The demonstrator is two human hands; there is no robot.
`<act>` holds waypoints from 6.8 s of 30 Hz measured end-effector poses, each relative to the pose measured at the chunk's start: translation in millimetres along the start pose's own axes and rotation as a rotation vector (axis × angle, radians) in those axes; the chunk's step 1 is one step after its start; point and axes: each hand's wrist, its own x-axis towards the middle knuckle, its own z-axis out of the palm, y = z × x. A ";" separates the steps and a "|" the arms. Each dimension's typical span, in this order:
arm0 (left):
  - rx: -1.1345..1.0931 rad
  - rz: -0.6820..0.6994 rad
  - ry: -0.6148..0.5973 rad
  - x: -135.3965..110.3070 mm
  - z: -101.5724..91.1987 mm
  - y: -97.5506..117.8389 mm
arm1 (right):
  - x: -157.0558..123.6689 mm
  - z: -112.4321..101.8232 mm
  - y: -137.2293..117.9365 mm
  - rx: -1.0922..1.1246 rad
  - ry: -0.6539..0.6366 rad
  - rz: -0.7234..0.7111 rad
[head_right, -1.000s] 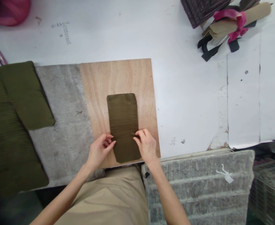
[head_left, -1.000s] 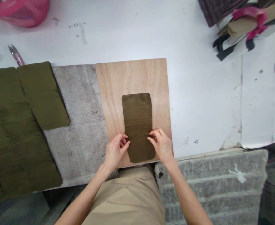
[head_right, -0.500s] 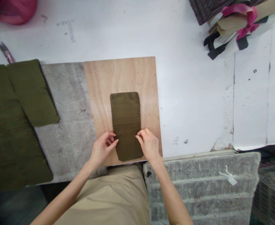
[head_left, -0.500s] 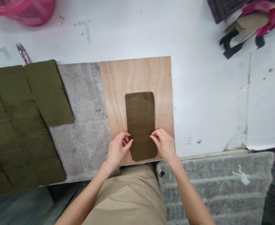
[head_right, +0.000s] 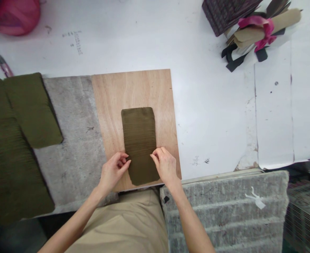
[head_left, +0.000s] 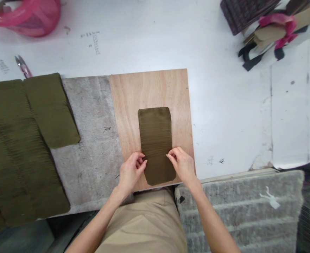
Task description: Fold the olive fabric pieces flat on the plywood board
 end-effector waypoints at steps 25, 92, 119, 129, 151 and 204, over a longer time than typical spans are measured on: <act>0.418 0.210 -0.092 8.4 -9.3 13.8 | 6.5 1.9 0.9 0.073 0.024 0.048; 0.393 0.412 -0.032 16.5 -3.1 7.6 | 12.8 -6.4 -14.6 -0.131 -0.027 -0.139; -0.054 -0.003 0.093 18.1 -2.7 4.9 | -1.3 -2.4 -13.9 -0.286 -0.167 0.223; -0.065 -0.007 0.131 19.0 0.7 3.7 | 0.4 -3.2 -14.9 -0.304 -0.190 0.233; 0.047 0.069 0.095 19.4 -0.6 3.2 | -0.9 -0.3 -16.6 -0.308 -0.128 0.252; 0.076 -0.057 -0.117 3.0 -7.8 4.1 | -5.8 14.2 -7.9 -0.036 0.048 0.152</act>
